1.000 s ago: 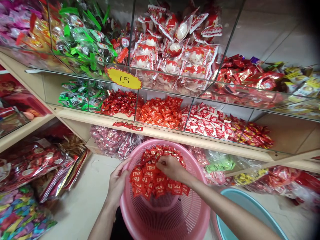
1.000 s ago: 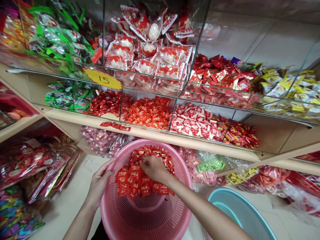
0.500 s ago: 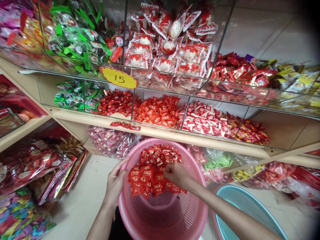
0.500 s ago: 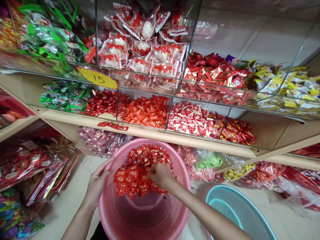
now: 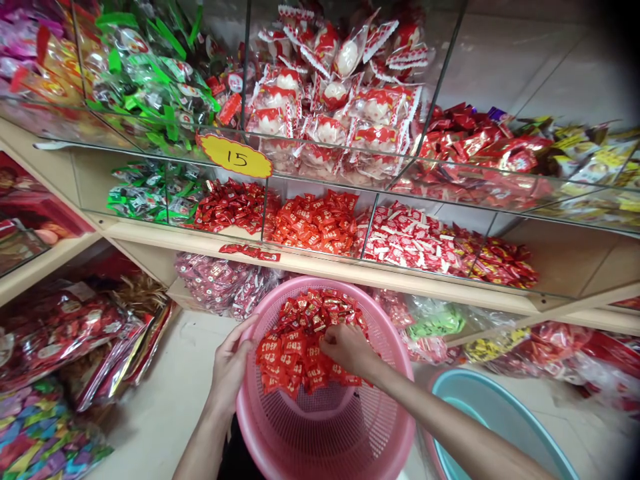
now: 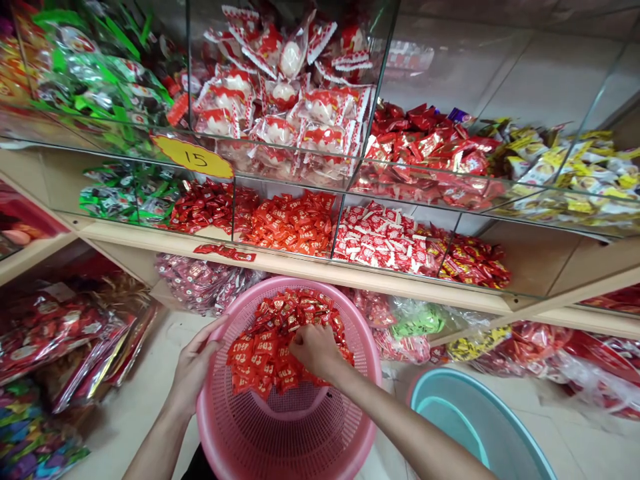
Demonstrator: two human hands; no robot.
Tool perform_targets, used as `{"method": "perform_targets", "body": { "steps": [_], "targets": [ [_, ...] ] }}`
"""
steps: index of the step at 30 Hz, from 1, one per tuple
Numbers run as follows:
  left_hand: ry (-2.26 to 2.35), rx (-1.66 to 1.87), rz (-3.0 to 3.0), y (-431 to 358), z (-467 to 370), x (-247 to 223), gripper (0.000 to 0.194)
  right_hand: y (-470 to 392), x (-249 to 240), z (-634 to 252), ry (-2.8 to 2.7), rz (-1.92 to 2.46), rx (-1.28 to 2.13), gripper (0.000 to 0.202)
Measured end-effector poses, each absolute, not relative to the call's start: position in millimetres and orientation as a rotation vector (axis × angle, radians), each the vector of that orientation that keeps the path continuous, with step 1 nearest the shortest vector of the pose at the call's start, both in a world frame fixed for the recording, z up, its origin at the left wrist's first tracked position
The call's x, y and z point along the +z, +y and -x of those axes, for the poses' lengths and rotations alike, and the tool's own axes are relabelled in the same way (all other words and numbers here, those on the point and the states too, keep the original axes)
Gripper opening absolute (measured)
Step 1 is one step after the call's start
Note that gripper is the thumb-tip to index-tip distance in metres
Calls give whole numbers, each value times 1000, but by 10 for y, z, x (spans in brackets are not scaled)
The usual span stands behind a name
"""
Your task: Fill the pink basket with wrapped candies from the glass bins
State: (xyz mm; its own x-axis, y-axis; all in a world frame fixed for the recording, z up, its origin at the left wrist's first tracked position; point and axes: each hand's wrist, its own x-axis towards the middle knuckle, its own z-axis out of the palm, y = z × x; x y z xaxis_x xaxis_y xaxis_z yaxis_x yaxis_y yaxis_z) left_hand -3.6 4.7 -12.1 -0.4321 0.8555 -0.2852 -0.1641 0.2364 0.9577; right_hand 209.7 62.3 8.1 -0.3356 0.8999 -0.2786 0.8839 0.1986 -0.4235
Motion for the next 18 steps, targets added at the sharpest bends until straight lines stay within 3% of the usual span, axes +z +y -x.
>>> {"method": "perform_targets", "body": {
  "steps": [9,14,18],
  "targets": [
    [1595,1378,-721,43,51,-129,47,644,90,-2178,-2405,1771,651,30],
    [1605,1385,-761,49,69,-142,41,899,592,-2190,-2401,1558,454,38],
    [1603,1375,-776,51,87,-163,39,1415,1076,-2094,-2357,1379,275,21]
  ]
}}
